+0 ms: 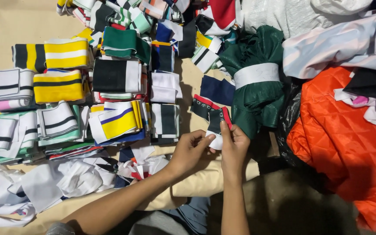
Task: Sorting, folding, and stacking small fabric labels or textile trims into organized piles.
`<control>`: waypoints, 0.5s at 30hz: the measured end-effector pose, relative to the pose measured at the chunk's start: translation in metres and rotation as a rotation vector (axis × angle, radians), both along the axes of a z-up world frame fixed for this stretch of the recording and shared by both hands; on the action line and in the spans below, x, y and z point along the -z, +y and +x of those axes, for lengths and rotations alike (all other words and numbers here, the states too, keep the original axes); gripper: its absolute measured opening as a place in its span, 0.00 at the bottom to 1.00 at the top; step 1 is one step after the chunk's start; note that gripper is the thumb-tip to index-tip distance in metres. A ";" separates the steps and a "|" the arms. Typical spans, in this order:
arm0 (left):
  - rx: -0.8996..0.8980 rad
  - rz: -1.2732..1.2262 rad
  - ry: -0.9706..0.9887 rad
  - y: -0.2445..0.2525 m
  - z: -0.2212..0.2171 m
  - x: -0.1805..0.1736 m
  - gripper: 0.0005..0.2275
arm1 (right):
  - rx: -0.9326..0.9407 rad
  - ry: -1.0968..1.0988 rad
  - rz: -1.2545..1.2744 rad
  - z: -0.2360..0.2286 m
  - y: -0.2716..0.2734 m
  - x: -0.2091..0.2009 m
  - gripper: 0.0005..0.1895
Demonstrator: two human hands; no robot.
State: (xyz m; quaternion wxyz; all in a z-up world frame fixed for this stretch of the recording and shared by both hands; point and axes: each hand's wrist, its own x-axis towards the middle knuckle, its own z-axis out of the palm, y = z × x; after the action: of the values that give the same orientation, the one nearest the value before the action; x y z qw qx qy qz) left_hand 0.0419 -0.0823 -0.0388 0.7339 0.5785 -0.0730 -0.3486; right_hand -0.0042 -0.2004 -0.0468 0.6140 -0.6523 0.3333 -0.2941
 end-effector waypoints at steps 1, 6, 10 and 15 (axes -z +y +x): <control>0.000 0.000 0.001 0.000 0.000 -0.002 0.10 | 0.000 0.001 0.000 0.001 0.002 -0.005 0.14; -0.021 -0.026 -0.025 0.001 -0.002 -0.014 0.09 | 0.023 0.011 0.006 0.005 0.003 -0.009 0.15; -0.011 -0.015 -0.062 0.004 -0.002 -0.006 0.08 | 0.026 0.018 -0.007 0.003 0.000 -0.007 0.14; -0.011 -0.104 -0.145 0.007 -0.004 -0.034 0.06 | 0.021 -0.073 0.239 0.007 0.006 -0.024 0.07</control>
State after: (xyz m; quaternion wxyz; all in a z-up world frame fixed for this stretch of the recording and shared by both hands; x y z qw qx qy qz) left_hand 0.0377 -0.0748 -0.0046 0.7576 0.5637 -0.1404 -0.2975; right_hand 0.0029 -0.1944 -0.0226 0.6959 -0.5598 0.3502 -0.2823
